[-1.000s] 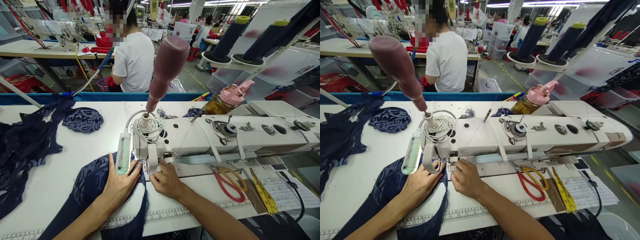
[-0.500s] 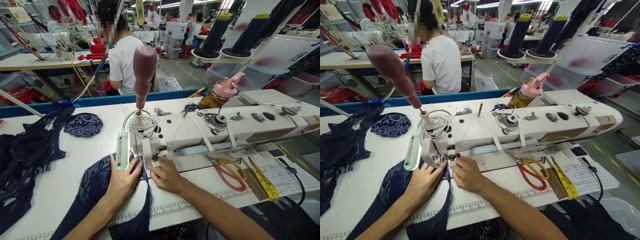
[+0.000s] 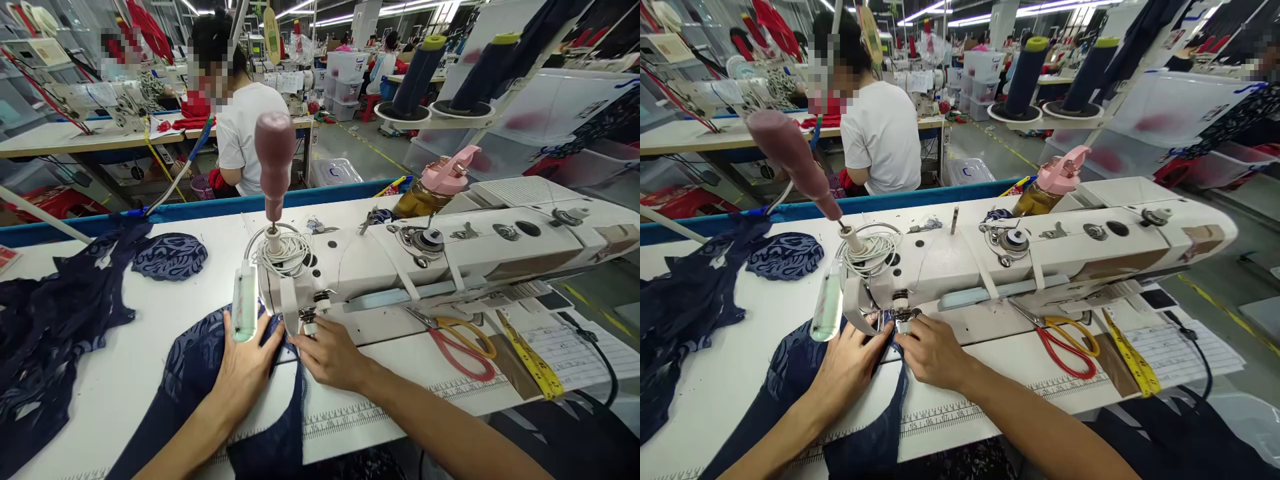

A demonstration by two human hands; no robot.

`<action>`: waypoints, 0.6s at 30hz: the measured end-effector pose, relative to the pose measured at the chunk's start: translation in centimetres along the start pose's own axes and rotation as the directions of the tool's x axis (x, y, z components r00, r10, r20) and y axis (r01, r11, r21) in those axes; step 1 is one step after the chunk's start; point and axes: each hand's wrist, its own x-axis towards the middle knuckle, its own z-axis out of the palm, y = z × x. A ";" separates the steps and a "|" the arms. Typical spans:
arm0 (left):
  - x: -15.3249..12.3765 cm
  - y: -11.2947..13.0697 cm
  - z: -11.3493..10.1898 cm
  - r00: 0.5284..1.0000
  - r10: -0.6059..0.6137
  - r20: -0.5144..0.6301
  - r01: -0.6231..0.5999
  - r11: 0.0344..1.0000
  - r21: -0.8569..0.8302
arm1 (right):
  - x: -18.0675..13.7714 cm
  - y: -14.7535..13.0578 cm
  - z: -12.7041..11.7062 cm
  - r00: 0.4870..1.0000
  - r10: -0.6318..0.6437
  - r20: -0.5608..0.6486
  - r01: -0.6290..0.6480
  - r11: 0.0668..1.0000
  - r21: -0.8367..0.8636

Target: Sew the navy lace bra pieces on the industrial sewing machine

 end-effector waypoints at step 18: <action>-2.6 2.7 -2.3 0.992 -0.118 0.040 0.120 0.991 -0.060 | -0.2 0.1 0.6 0.992 -0.093 -0.080 0.093 0.996 0.003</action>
